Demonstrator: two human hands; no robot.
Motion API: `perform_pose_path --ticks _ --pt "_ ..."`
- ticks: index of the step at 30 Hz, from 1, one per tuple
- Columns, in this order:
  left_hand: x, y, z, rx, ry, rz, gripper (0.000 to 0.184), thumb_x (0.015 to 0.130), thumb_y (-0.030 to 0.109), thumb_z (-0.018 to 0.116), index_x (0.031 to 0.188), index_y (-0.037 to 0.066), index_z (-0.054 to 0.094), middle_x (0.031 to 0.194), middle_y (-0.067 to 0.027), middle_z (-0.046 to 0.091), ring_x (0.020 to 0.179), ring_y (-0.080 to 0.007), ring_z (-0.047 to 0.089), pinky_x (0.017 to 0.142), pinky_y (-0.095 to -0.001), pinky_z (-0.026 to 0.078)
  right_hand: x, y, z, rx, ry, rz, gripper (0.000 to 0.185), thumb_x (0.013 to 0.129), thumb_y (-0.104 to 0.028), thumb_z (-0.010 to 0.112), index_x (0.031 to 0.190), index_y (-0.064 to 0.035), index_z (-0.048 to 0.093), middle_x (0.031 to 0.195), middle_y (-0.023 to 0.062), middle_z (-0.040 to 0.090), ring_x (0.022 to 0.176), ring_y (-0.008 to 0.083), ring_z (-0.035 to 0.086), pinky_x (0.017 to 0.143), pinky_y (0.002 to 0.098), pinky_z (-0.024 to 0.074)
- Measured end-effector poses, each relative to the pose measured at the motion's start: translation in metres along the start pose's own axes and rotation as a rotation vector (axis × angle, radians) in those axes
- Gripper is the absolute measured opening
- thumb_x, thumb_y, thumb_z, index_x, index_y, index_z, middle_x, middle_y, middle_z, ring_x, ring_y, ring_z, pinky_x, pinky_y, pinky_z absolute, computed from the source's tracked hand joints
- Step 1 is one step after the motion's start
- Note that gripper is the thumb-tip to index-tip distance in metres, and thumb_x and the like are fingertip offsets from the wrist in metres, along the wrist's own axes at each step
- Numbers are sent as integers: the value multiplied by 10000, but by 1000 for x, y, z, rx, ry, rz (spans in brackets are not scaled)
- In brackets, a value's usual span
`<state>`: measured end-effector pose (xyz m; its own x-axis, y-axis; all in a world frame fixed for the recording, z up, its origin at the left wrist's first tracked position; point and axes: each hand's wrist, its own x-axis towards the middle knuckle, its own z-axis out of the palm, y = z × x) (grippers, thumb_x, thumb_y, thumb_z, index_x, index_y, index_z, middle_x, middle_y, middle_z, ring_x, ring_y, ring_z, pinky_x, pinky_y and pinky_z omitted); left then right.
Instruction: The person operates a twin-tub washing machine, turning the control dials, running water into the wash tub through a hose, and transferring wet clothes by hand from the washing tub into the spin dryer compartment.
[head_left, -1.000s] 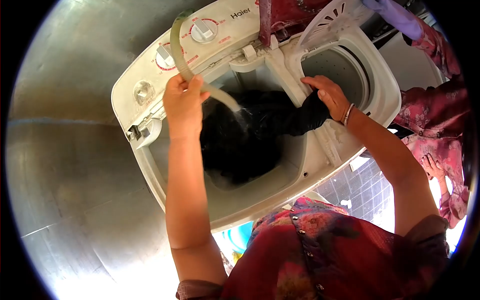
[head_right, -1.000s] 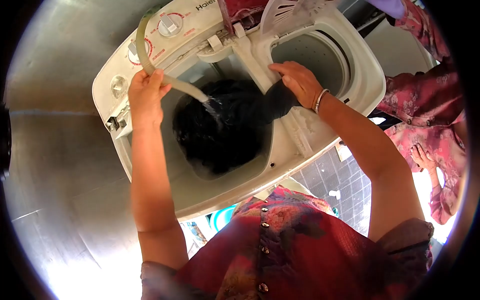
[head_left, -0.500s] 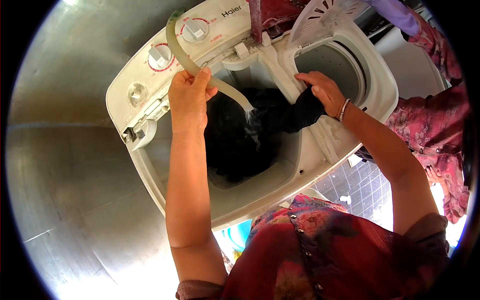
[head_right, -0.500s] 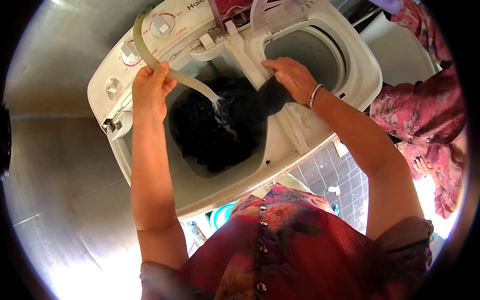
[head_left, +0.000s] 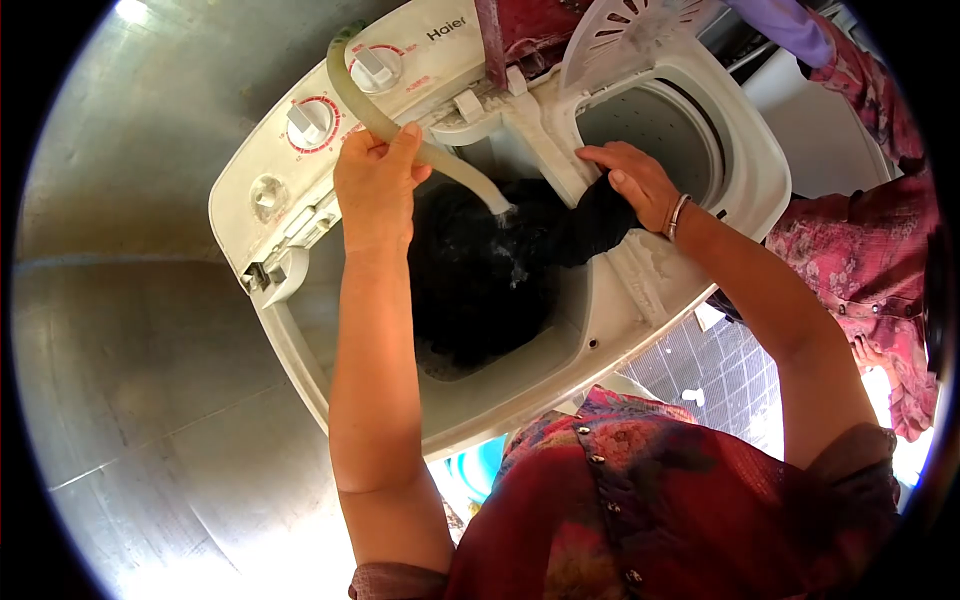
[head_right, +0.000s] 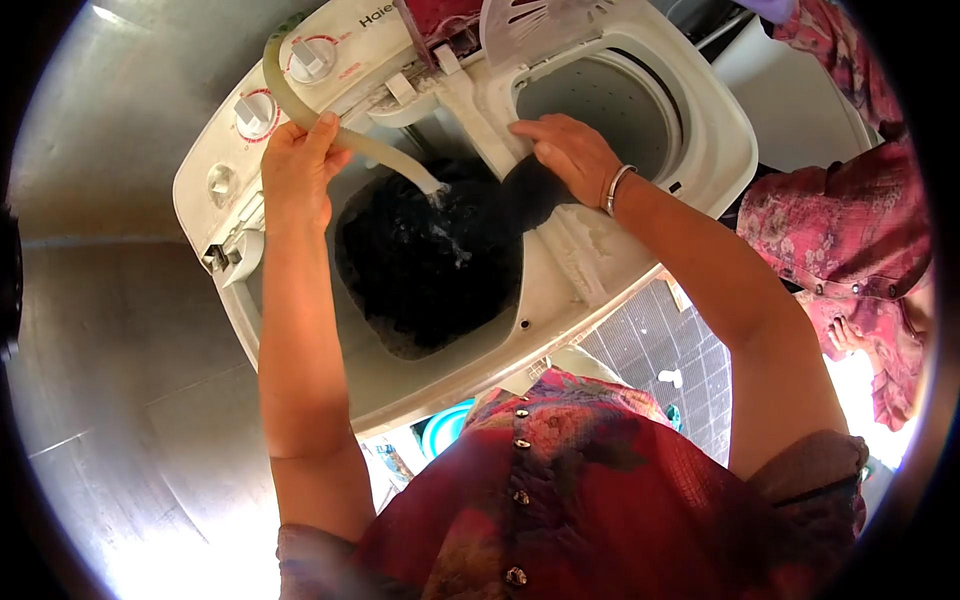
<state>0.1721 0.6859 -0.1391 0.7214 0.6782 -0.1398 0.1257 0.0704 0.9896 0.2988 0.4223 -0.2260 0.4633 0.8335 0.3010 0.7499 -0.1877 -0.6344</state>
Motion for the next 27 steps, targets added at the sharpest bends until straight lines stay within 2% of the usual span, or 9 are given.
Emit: perform_pose_path --ticks 9,13,19,20,21,22,24,26,27 --pt "-2 -4 -21 292 63 24 229 796 144 624 932 -25 550 799 -62 587 692 -103 554 607 -237 507 2 -6 -3 24 17 -29 327 870 -213 392 1120 -47 523 950 196 547 899 385 480 837 423 381" --pt "-1 -12 -30 292 67 28 237 794 139 627 953 -22 555 818 -66 583 706 -106 554 608 -236 508 4 -9 -1 33 47 -58 314 857 -188 415 1117 -49 524 917 184 537 858 374 483 804 415 388" --pt "0 -15 -22 193 74 49 230 792 123 624 963 -3 539 827 -58 569 710 -113 551 630 -247 502 -1 5 6 -114 37 -36 303 833 -166 485 1116 -68 535 1006 170 553 926 357 503 838 414 404" --pt "4 -21 -28 191 50 46 221 799 141 619 976 37 536 823 -32 554 732 -112 542 664 -272 495 -1 12 14 -186 103 -144 295 828 -183 501 1099 -77 551 1058 147 566 964 339 521 851 421 418" --pt "11 -28 -35 178 5 45 215 807 159 613 989 78 533 820 -6 538 754 -110 533 698 -296 489 1 10 16 -208 98 -188 323 730 -125 528 1033 -25 578 1086 169 562 979 360 514 867 438 411" --pt "12 -30 -38 127 -34 66 228 808 174 596 1000 73 523 878 -15 516 781 -111 514 659 -264 474 4 8 13 -293 124 -344 272 716 -150 571 960 -33 598 1096 149 573 962 355 532 849 437 431" --pt "27 -46 -55 126 -53 40 241 815 184 586 1029 98 517 904 -2 514 829 -109 497 707 -267 434 5 2 15 -188 188 -212 191 735 -184 582 880 -61 596 1083 129 585 944 338 547 829 440 440" --pt "46 -66 -78 157 -36 9 322 836 219 563 1123 95 489 993 -23 532 882 -129 495 768 -307 416 5 6 19 -258 303 -339 197 757 -206 552 879 -57 594 1052 110 593 917 330 546 780 421 455" --pt "42 -54 -71 190 -51 6 347 832 242 585 1117 66 491 944 -26 540 851 -131 520 796 -290 444 8 12 25 -287 268 -341 188 761 -212 545 861 -57 584 962 113 600 860 323 547 738 426 453"
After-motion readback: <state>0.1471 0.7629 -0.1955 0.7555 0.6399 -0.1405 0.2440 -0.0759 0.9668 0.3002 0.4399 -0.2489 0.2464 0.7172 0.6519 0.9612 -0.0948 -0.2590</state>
